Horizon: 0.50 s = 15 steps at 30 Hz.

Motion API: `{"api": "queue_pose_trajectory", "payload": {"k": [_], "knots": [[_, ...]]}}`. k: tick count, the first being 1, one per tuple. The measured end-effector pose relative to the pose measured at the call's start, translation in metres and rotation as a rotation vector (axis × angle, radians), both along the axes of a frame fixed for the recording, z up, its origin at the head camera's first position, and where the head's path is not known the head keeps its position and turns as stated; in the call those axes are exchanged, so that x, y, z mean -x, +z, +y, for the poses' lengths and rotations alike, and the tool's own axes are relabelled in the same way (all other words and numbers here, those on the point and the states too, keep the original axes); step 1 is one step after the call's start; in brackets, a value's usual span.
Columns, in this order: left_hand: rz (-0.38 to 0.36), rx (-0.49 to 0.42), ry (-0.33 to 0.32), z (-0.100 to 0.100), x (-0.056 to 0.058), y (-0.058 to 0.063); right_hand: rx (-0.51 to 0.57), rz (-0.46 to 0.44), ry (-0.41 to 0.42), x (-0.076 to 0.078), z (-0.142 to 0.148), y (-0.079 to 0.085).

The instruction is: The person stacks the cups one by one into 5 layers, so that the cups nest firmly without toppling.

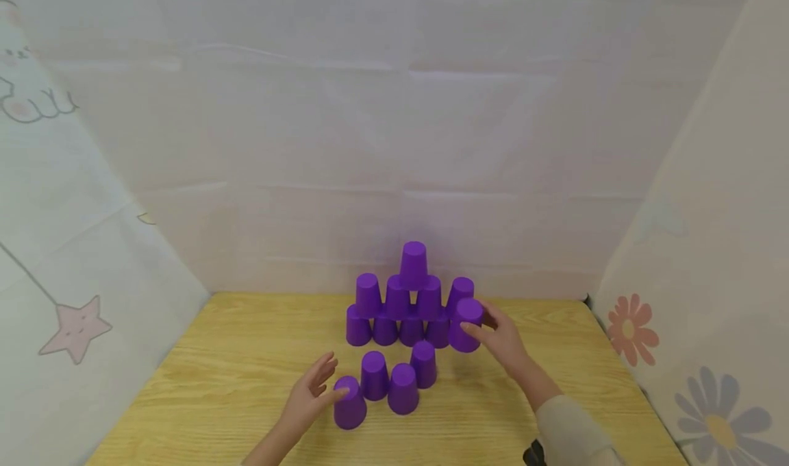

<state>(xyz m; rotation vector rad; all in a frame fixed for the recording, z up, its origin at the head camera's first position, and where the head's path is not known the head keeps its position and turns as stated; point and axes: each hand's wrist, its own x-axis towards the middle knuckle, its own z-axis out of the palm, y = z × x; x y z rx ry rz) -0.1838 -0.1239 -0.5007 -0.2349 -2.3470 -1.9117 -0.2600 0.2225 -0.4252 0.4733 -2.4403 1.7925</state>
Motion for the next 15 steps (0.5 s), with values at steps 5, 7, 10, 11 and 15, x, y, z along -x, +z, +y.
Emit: {"api": "queue_pose_trajectory", "payload": {"k": [5, 7, 10, 11, 15], "knots": [[-0.013, 0.006, 0.006, 0.001, -0.003, -0.006, -0.001, 0.001, 0.011, 0.010, -0.006, 0.013], [-0.022, -0.004, -0.002, 0.003, -0.004, -0.009, 0.001, 0.000, 0.004, 0.014, -0.009, 0.018], [-0.032, -0.010, -0.017, 0.005, -0.005, -0.014, 0.002, 0.001, -0.002, 0.019, -0.012, 0.024], [-0.034, -0.006, -0.020, 0.005, -0.005, -0.015, -0.001, -0.004, -0.005, 0.020, -0.013, 0.026], [-0.034, 0.005, -0.020, 0.006, -0.007, -0.021, -0.004, -0.006, 0.001, 0.027, -0.017, 0.032]]}}
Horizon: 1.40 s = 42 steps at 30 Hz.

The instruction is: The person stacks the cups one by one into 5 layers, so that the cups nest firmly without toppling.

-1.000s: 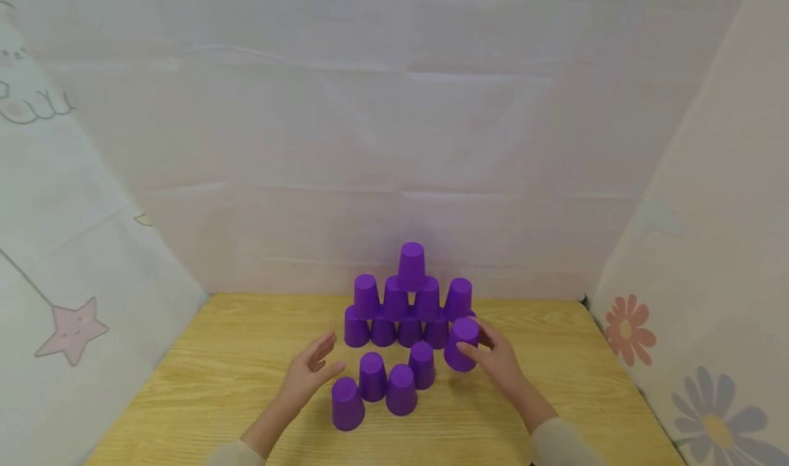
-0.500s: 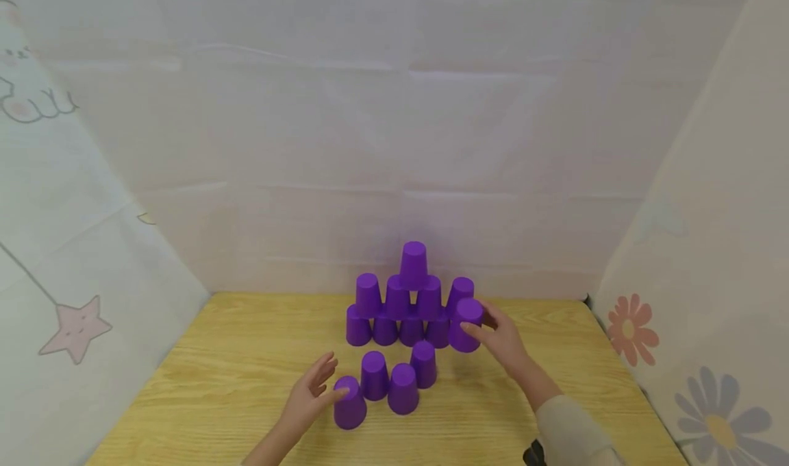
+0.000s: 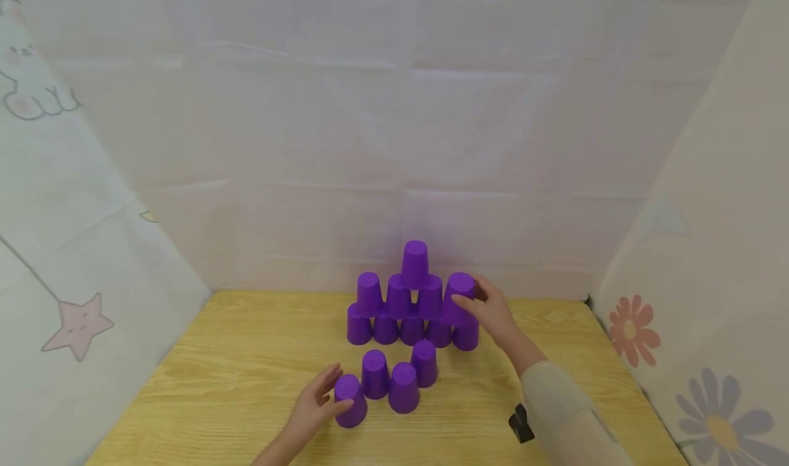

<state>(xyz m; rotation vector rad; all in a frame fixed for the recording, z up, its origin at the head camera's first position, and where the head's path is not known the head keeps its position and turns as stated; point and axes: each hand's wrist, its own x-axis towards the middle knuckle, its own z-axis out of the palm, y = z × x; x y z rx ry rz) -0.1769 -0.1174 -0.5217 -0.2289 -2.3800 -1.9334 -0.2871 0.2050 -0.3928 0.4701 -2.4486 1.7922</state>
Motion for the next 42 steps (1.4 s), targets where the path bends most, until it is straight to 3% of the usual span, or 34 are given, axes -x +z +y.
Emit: {"api": "queue_pose_trajectory", "payload": {"k": [10, 29, 42], "knots": [[0.016, -0.006, 0.024, 0.004, -0.002, -0.005, 0.011, -0.046, -0.050, 0.019, -0.015, 0.018], [-0.012, -0.026, 0.052, 0.008, 0.000, -0.021, 0.063, -0.048, -0.098, 0.041, -0.022, 0.026], [-0.007, -0.090, 0.041, 0.006, -0.004, -0.022, 0.063, -0.090, -0.109, 0.050, -0.026, 0.024]]}}
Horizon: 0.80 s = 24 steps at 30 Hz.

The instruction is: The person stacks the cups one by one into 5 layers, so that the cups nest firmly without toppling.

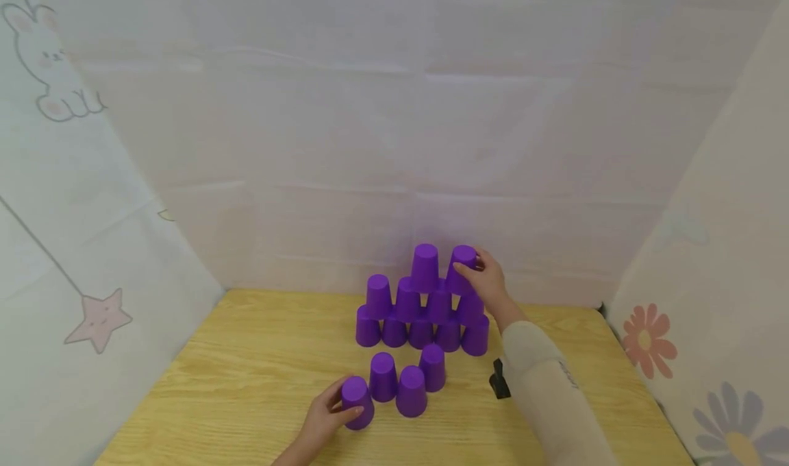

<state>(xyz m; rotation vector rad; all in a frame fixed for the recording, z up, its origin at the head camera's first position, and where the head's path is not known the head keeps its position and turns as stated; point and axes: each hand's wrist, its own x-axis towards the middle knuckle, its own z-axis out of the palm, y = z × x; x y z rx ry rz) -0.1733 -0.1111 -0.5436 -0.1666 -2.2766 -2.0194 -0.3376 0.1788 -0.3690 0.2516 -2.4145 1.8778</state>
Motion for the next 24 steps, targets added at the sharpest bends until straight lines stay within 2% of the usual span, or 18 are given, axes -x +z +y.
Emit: {"api": "queue_pose_trajectory", "payload": {"k": [16, 24], "knots": [[0.015, -0.005, -0.001, 0.0007, -0.0013, 0.0030, -0.014, -0.060, -0.018, 0.0091, -0.0034, -0.0019], [0.023, -0.015, -0.004, 0.0005, -0.0013, 0.0038, 0.007, -0.047, -0.010, 0.0105, -0.0047, -0.0036]]}}
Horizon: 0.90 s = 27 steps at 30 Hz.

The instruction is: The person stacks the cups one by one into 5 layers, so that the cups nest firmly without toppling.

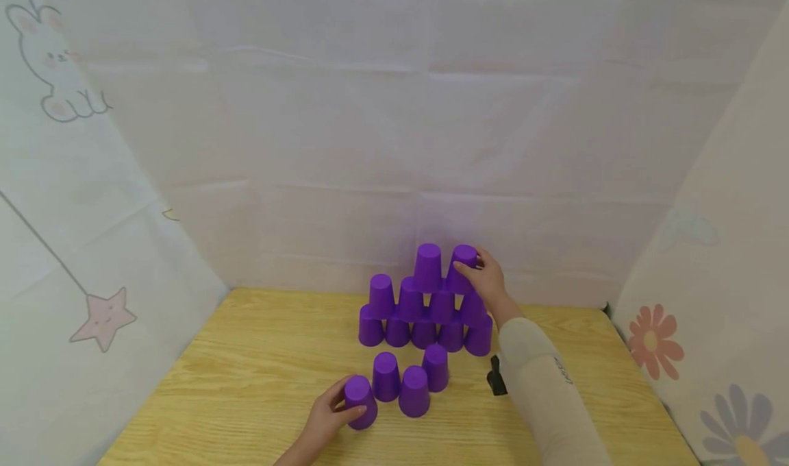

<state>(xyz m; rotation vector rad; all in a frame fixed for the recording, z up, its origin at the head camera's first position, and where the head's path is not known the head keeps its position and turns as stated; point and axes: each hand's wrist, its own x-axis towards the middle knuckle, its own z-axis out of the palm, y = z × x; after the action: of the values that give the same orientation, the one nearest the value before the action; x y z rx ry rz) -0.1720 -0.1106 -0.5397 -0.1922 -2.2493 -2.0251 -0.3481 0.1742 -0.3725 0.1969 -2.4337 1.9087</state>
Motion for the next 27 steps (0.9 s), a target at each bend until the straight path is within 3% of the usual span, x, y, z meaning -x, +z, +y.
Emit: {"api": "queue_pose_trajectory", "payload": {"k": [11, 16, 18, 23, 27], "knots": [[-0.022, 0.046, 0.003, -0.004, 0.004, 0.003, -0.045, 0.008, -0.009, -0.004, 0.008, 0.000], [-0.009, 0.097, 0.024, -0.009, 0.007, 0.012, -0.074, 0.014, 0.002, -0.010, 0.014, 0.001], [-0.009, 0.107, 0.038, -0.009, 0.006, 0.023, -0.087, 0.017, 0.011, -0.012, 0.016, 0.000], [-0.009, 0.121, 0.037, -0.016, 0.012, 0.034, -0.102, 0.019, 0.035, -0.016, 0.021, -0.001], [0.001, 0.125, 0.021, -0.022, 0.020, 0.036, -0.124, 0.019, 0.045, -0.020, 0.026, -0.002]]}}
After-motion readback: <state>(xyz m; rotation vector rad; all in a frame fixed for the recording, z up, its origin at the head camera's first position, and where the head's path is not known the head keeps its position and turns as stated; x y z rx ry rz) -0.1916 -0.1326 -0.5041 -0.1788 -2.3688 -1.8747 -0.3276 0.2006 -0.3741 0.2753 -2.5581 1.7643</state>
